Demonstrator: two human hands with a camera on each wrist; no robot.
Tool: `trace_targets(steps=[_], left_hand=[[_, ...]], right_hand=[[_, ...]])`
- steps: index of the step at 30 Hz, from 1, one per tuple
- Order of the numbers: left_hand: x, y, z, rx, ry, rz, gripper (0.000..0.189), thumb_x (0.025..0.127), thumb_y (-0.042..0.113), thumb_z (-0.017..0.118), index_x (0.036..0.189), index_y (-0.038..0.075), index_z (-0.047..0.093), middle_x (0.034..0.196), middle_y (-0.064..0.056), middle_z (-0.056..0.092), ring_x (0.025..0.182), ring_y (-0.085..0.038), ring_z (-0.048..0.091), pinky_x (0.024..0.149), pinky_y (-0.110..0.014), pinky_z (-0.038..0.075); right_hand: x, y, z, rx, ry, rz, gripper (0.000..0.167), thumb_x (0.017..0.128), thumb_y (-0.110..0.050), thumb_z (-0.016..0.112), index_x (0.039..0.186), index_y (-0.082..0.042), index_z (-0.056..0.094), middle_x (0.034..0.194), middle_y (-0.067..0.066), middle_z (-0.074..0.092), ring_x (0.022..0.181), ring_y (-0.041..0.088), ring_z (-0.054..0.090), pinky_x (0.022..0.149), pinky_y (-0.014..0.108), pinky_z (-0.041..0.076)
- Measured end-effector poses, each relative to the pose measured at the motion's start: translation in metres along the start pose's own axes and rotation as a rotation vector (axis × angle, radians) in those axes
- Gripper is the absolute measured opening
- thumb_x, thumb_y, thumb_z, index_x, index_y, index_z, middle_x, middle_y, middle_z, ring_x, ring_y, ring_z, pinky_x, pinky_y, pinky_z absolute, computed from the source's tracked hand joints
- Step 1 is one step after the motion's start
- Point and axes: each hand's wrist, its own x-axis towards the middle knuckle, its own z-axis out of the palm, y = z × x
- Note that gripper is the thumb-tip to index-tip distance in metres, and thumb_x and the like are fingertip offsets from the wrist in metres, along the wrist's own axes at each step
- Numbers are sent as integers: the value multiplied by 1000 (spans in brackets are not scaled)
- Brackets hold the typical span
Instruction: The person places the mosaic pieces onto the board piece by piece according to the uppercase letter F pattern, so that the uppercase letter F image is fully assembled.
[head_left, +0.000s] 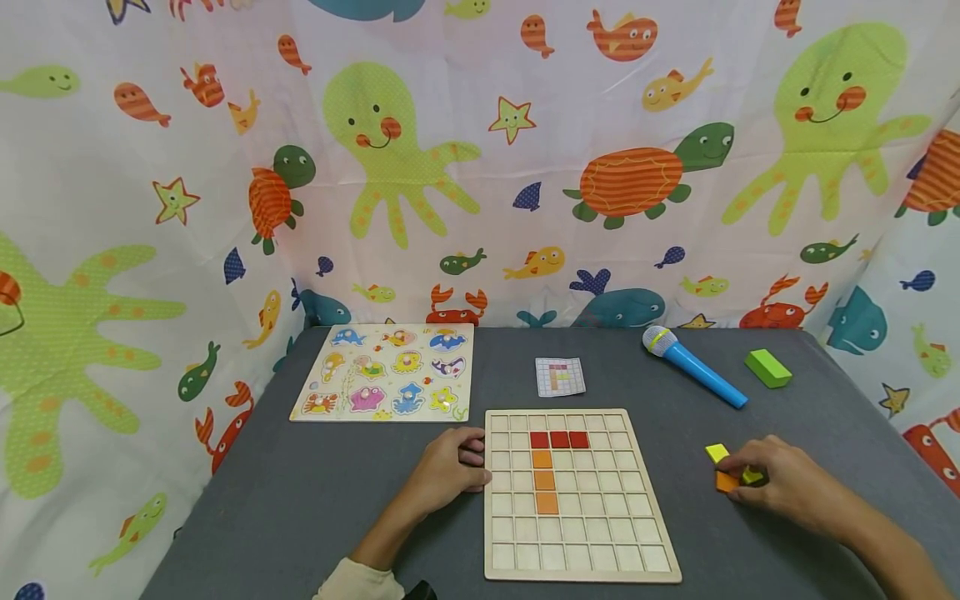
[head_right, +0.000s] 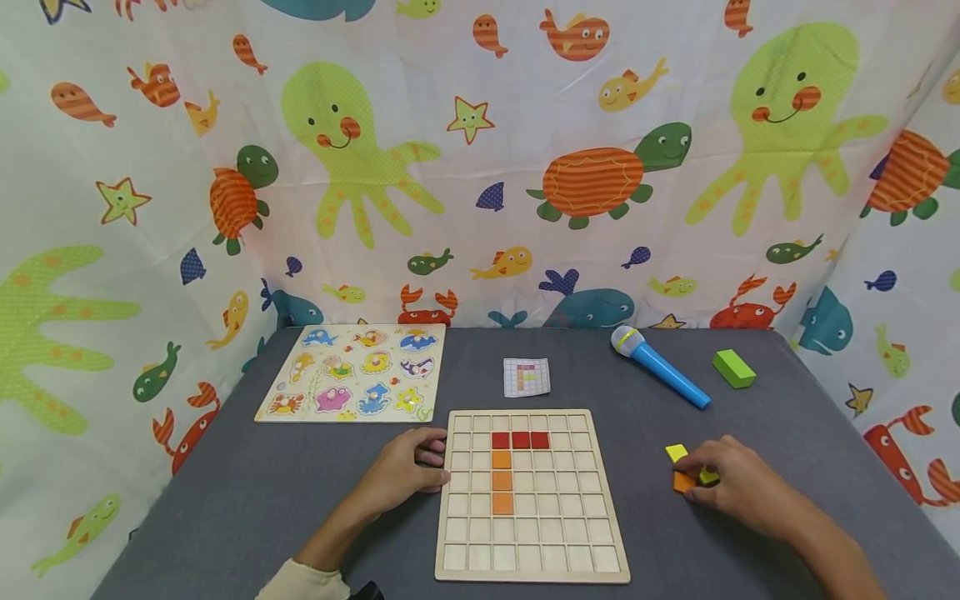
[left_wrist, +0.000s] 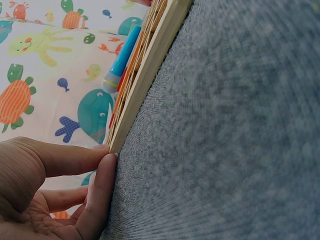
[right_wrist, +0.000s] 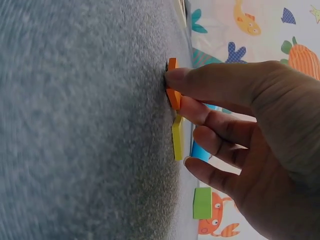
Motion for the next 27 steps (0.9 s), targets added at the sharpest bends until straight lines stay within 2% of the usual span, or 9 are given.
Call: trace_targets(steps=[5,12,27], left_hand=[[0,0,-1,-12,-6,4,61,86,-5,82,142,-7,58,121,-16,60,105,-24,66,71,-31,67],[0,1,-1,-37,-11,4,62,86,-3,81,143,-7,57,123,-18,60,106,-24,65,72,-31,67],[-1,1,0,-11,-1,1,61,86,-3,81,143,-7,57,121,-16,60,105,-25,64,71,-31,67]], right_hand=[[1,-7,2,-10,9,-16,27,88,-27,86,112,-17,80,106,-3,66,96,18,53,75,31,48],[4,-25,8,-23,59,-97,24,87,-33,86,108,-24,81,105,-13,67,96,11,53,76,28,48],[23,-70,16,51,19,-217,26,91,-40,83,114,-28,80,105,-18,65,97,7,49,74,25,48]])
